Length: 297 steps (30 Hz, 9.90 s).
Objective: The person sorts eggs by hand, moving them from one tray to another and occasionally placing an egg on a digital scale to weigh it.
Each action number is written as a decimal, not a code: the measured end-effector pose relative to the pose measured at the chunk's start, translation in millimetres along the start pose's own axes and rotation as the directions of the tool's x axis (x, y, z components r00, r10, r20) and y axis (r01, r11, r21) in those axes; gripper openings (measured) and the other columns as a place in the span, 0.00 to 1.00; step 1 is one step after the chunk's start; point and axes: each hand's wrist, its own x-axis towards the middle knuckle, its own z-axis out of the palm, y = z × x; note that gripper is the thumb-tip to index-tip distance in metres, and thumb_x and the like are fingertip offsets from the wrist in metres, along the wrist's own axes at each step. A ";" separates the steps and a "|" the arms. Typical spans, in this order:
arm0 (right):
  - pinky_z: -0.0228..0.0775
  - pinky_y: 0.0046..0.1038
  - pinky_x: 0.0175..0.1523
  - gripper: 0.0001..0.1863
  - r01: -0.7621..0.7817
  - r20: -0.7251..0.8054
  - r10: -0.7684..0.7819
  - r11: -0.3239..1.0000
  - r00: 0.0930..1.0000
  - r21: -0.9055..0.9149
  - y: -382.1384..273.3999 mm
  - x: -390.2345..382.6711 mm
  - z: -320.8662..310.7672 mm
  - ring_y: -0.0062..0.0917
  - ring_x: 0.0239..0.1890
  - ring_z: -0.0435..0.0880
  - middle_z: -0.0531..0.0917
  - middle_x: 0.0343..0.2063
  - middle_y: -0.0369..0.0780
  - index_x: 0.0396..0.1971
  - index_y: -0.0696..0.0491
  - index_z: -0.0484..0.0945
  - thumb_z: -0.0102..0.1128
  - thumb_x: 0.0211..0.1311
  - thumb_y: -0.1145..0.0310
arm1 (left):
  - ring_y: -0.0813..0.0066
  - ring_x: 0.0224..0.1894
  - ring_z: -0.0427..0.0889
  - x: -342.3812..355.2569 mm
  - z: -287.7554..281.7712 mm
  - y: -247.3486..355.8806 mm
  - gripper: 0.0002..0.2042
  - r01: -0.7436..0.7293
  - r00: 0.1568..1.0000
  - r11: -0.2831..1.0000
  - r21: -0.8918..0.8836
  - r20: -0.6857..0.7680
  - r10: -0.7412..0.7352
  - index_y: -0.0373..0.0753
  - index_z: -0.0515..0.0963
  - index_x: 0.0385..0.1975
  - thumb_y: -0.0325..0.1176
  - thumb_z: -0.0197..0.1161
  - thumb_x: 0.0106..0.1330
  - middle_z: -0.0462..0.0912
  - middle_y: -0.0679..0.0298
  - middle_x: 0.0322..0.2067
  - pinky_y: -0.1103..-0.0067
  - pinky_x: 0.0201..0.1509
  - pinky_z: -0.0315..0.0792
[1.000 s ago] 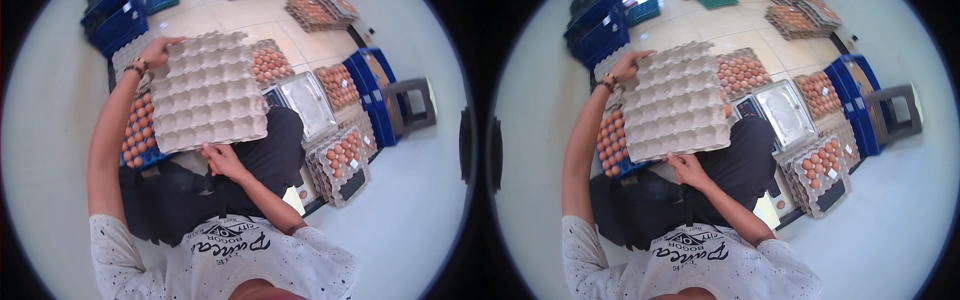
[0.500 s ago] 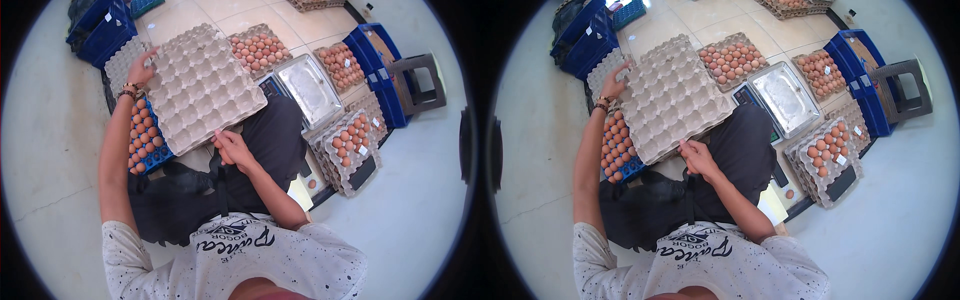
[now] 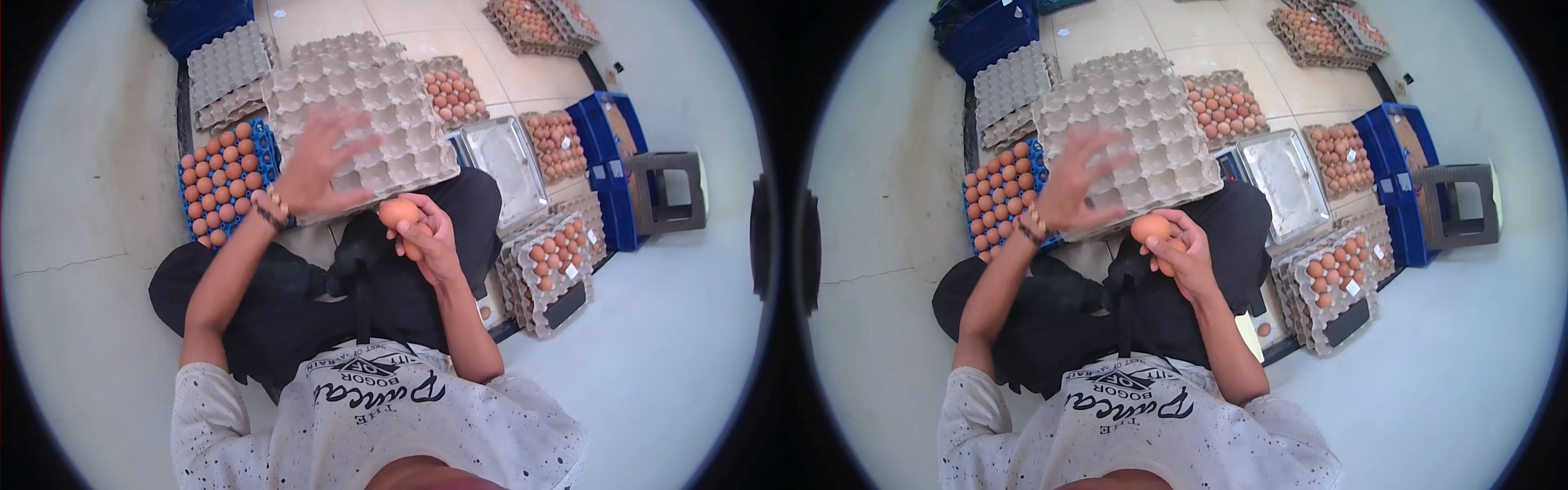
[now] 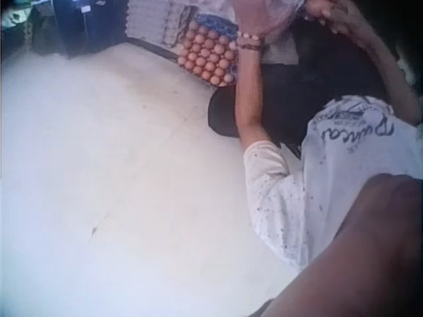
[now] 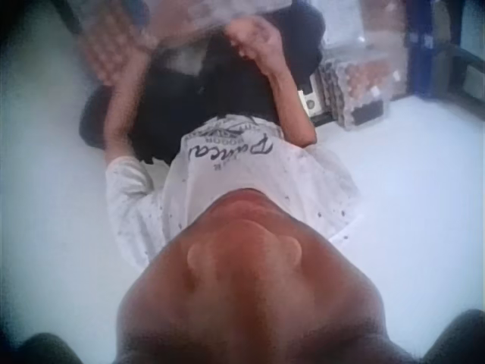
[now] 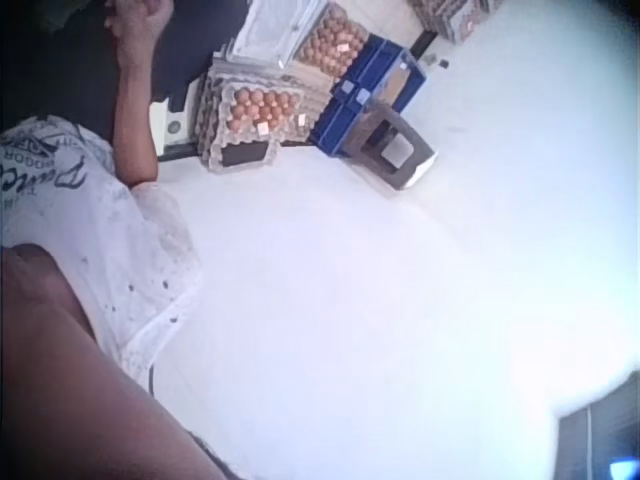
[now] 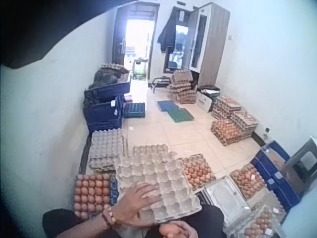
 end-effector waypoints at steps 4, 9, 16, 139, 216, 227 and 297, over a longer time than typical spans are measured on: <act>0.74 0.16 0.28 0.25 0.080 -0.054 -0.093 0.976 0.994 -0.202 1.0 6.2 25.9 0.17 0.32 0.81 0.82 0.38 0.41 0.50 0.58 0.72 0.73 0.53 0.75 | 0.57 0.58 0.74 -31.7 -7.0 45.6 0.33 0.062 0.997 0.853 -0.518 0.075 -0.027 0.48 0.75 0.59 0.40 0.74 0.48 0.73 0.58 0.57 0.66 0.60 0.70; 0.70 0.14 0.27 0.21 0.084 -0.010 -0.093 0.936 0.996 -0.342 9.1 15.5 57.0 0.13 0.29 0.79 0.82 0.36 0.38 0.47 0.58 0.75 0.72 0.53 0.78 | 0.62 0.51 0.80 -63.7 0.3 45.4 0.26 0.199 0.967 0.766 -0.611 -0.005 -0.255 0.42 0.79 0.54 0.26 0.71 0.51 0.77 0.58 0.52 0.73 0.52 0.77; 0.77 0.33 0.47 0.19 -0.073 -0.129 0.117 0.951 0.985 0.301 -1.0 24.4 78.5 0.33 0.39 0.79 0.76 0.42 0.49 0.48 0.63 0.72 0.49 0.68 0.62 | 0.73 0.55 0.77 -88.6 5.0 20.6 0.25 0.065 0.768 0.106 -0.992 -0.018 -0.640 0.30 0.69 0.59 0.26 0.69 0.62 0.76 0.57 0.53 0.76 0.59 0.76; 0.81 0.40 0.47 0.31 -0.778 -0.258 0.966 -0.137 0.034 -0.614 29.1 -232.9 -144.2 0.35 0.48 0.83 0.81 0.45 0.50 0.58 0.64 0.68 0.61 0.61 0.59 | 0.71 0.50 0.82 -77.8 2.1 114.9 0.32 0.693 0.672 0.146 -0.706 0.706 0.225 0.35 0.62 0.67 0.53 0.54 0.72 0.85 0.51 0.45 0.76 0.53 0.74; 0.77 0.33 0.44 0.20 -0.199 0.345 0.111 0.953 0.932 0.231 36.4 7.2 51.6 0.38 0.39 0.81 0.77 0.41 0.52 0.50 0.54 0.65 0.50 0.57 0.68 | 0.69 0.49 0.80 -99.2 -4.7 54.4 0.18 0.243 0.626 0.376 -0.894 -0.151 -0.765 0.36 0.64 0.43 0.23 0.67 0.60 0.75 0.51 0.51 0.73 0.52 0.79; 0.75 0.44 0.56 0.22 -0.089 0.161 0.033 0.932 0.986 0.353 15.0 5.9 33.8 0.48 0.54 0.77 0.74 0.53 0.55 0.57 0.55 0.67 0.50 0.62 0.68 | 0.61 0.47 0.79 -85.7 13.3 46.7 0.24 0.584 0.777 0.790 -0.189 -0.155 -0.611 0.42 0.80 0.51 0.24 0.72 0.50 0.77 0.59 0.46 0.71 0.48 0.75; 0.74 0.33 0.56 0.27 -0.433 0.435 0.276 0.844 0.857 0.318 47.0 34.2 181.8 0.30 0.54 0.78 0.72 0.57 0.45 0.63 0.54 0.62 0.47 0.71 0.55 | 0.50 0.62 0.72 -152.4 -71.0 100.1 0.25 0.427 0.599 0.722 -0.544 -0.428 -0.677 0.29 0.81 0.48 0.27 0.79 0.47 0.70 0.42 0.61 0.63 0.66 0.67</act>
